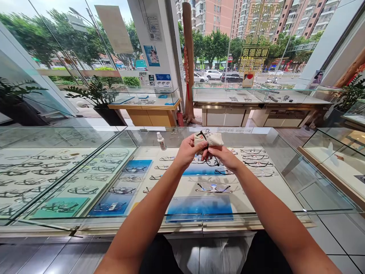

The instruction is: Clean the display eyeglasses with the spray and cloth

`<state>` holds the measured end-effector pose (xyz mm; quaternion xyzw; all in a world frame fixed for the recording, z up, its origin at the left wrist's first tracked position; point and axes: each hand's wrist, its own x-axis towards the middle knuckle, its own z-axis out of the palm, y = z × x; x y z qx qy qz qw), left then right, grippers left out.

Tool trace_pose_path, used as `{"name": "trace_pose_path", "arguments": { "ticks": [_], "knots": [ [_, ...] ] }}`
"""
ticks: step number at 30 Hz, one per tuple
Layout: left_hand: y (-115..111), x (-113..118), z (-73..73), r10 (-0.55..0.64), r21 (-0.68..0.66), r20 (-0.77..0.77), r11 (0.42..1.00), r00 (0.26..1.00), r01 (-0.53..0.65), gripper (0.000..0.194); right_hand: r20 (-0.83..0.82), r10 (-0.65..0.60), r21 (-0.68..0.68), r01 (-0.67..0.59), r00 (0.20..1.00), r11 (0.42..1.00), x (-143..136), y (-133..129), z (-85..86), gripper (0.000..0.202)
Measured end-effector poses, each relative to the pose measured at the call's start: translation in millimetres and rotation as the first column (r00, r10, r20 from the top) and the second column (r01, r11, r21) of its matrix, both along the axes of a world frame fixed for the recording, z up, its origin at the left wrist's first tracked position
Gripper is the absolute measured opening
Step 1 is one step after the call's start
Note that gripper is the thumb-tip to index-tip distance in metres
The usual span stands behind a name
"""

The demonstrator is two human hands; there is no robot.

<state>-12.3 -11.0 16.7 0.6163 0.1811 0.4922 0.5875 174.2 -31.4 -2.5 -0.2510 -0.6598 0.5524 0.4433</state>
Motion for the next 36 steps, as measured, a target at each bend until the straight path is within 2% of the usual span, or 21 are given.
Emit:
{"name": "trace_pose_path", "arguments": {
  "ticks": [5, 11, 16, 20, 22, 26, 31, 36],
  "knots": [
    [-4, 6, -3.0, 0.098, -0.073, 0.086, 0.993, 0.992, -0.091, 0.060, 0.046, 0.037, 0.023, -0.038, 0.998, 0.999, -10, -8, 1.2, 0.055],
    [3, 6, -4.9, 0.034, -0.141, 0.149, 0.990, 0.988, -0.013, 0.063, 0.052, -0.052, 0.086, 0.047, 0.997, 0.995, -3, -5, 4.6, 0.056],
    [16, 4, -8.7, 0.214, -0.207, 0.227, 0.964, 0.950, -0.168, 0.057, -0.046, -0.201, 0.108, 0.204, 0.979, 0.973, 12, 2, 1.7, 0.049],
    [24, 2, -13.8, 0.289, -0.209, 0.190, 0.946, 0.938, -0.249, 0.065, -0.167, -0.367, 0.076, 0.383, 0.915, 0.921, 20, 6, 4.5, 0.040],
    [24, 1, -15.5, 0.259, -0.202, 0.161, 0.953, 0.953, -0.225, 0.070, -0.226, -0.399, 0.063, 0.422, 0.889, 0.904, 21, 7, 7.0, 0.038],
    [14, 5, -16.2, 0.121, -0.178, 0.042, 0.978, 0.992, -0.112, 0.070, -0.277, -0.415, 0.050, 0.444, 0.867, 0.894, 17, 8, 9.7, 0.041],
    [0, 12, -16.1, -0.021, -0.125, -0.074, 0.992, 0.997, 0.012, 0.072, -0.263, -0.329, -0.043, 0.330, 0.907, 0.943, 7, 2, 8.8, 0.047],
    [0, 12, -19.5, 0.004, -0.064, -0.134, 0.998, 0.991, -0.012, 0.072, -0.266, -0.246, -0.082, 0.232, 0.932, 0.969, -1, -2, 6.0, 0.050]
  ]
}}
